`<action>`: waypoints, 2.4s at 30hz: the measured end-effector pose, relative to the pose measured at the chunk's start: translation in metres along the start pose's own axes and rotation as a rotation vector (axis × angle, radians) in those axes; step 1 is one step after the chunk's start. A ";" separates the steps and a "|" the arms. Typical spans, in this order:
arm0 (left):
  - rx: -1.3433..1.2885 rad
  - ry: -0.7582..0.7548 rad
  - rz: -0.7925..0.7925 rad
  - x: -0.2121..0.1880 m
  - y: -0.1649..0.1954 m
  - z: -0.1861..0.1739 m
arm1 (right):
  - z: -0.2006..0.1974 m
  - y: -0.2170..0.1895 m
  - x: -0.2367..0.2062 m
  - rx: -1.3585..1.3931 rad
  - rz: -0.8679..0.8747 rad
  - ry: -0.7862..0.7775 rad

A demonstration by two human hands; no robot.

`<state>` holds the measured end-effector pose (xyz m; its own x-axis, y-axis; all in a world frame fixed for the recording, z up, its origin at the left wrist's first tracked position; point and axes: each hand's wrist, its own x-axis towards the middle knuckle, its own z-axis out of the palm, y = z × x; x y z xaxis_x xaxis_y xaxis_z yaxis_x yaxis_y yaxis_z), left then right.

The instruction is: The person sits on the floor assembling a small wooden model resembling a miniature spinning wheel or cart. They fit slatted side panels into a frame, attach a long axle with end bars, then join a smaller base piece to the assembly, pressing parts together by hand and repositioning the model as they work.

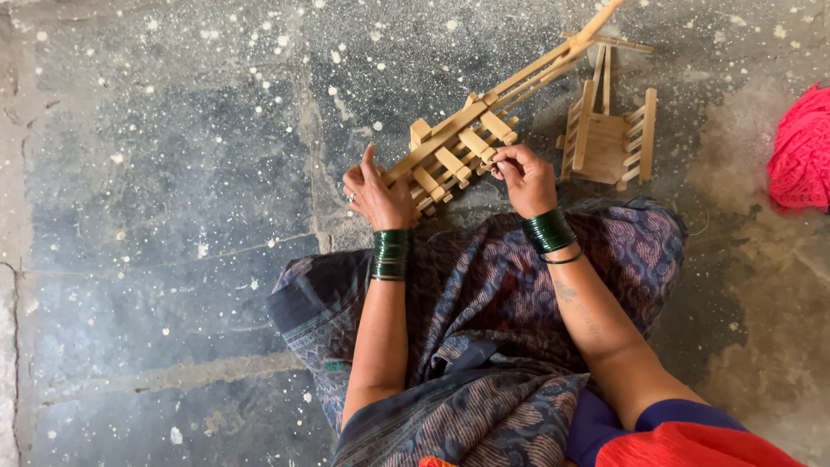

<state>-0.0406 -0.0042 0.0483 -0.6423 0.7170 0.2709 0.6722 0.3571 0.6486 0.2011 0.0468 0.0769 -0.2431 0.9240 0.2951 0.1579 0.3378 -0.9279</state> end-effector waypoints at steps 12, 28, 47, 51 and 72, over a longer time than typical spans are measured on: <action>-0.460 -0.113 -0.217 0.004 -0.026 0.001 | 0.004 -0.019 -0.004 -0.126 0.006 -0.016; -0.578 -0.028 -0.102 -0.007 -0.024 0.010 | 0.027 -0.034 0.071 -0.176 -0.373 -0.069; -0.548 -0.037 -0.104 -0.010 -0.021 0.013 | 0.081 -0.006 0.092 -0.484 -0.309 -0.214; -0.564 -0.031 -0.102 -0.011 -0.021 0.013 | 0.079 -0.006 0.099 -0.379 -0.334 -0.226; -0.561 -0.019 -0.116 -0.012 -0.016 0.011 | 0.083 0.000 0.106 -0.524 -0.444 -0.185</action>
<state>-0.0399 -0.0125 0.0269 -0.6897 0.7049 0.1656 0.2960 0.0657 0.9529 0.0960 0.1301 0.0889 -0.5423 0.6493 0.5332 0.4348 0.7599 -0.4832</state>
